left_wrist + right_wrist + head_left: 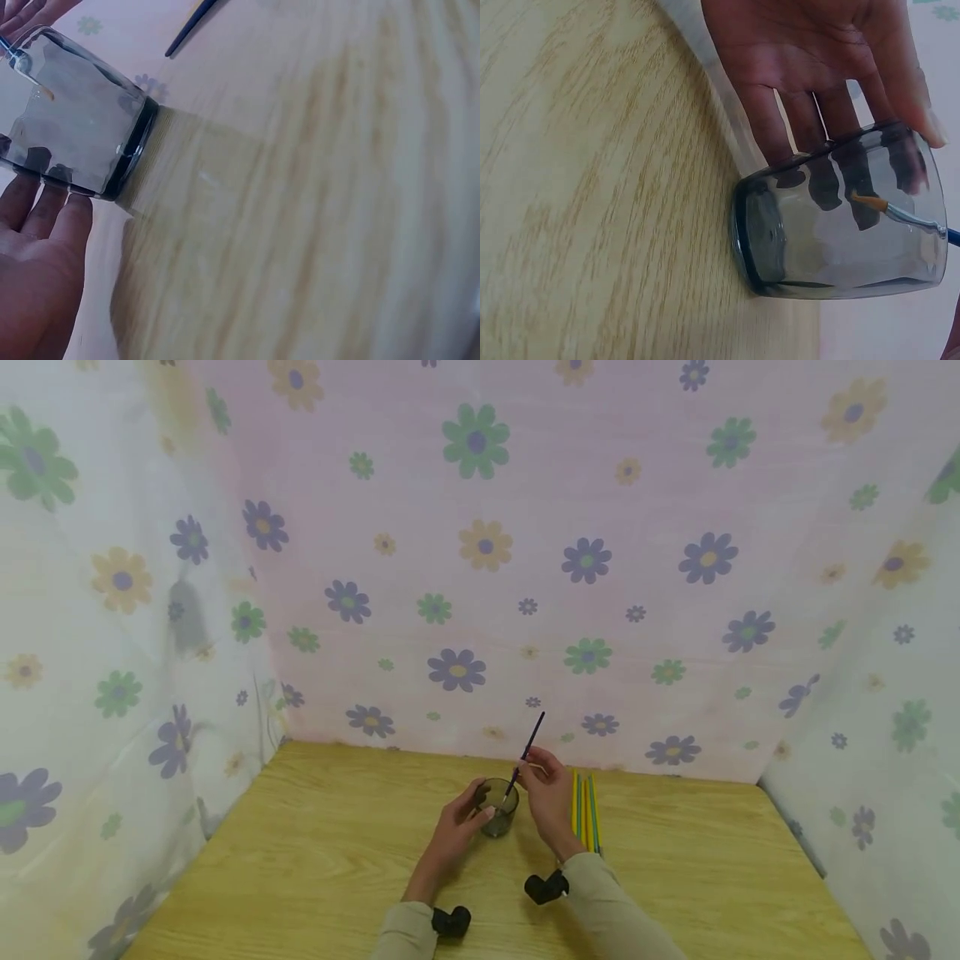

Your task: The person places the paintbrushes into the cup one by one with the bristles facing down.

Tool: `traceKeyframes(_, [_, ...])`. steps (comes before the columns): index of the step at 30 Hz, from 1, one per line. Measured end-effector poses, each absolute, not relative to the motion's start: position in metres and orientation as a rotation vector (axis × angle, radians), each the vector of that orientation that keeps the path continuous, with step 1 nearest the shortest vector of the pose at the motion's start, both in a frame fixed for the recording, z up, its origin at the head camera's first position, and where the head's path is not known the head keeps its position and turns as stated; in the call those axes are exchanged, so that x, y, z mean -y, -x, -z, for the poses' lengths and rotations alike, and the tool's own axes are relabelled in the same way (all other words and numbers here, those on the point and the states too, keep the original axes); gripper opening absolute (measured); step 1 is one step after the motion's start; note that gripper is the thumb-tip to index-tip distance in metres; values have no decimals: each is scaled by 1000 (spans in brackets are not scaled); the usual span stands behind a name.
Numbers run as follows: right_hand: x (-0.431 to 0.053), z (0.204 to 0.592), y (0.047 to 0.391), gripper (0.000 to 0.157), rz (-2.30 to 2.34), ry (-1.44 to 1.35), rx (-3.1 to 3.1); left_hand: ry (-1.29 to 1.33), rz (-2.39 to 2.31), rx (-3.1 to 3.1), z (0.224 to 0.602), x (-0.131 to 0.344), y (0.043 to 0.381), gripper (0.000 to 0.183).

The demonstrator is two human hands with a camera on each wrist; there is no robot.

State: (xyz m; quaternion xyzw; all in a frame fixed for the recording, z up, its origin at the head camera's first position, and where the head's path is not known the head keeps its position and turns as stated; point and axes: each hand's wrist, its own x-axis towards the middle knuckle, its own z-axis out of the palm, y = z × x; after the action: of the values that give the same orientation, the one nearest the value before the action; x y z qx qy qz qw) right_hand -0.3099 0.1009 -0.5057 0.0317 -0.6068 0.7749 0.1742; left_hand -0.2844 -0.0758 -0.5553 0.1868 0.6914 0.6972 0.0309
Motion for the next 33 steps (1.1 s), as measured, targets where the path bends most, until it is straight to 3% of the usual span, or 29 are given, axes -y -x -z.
traceKeyframes(33, [-112, 532, 300, 29, -2014, -182, 1911, -661, -2163, -2114, 560, 78, 285, 65])
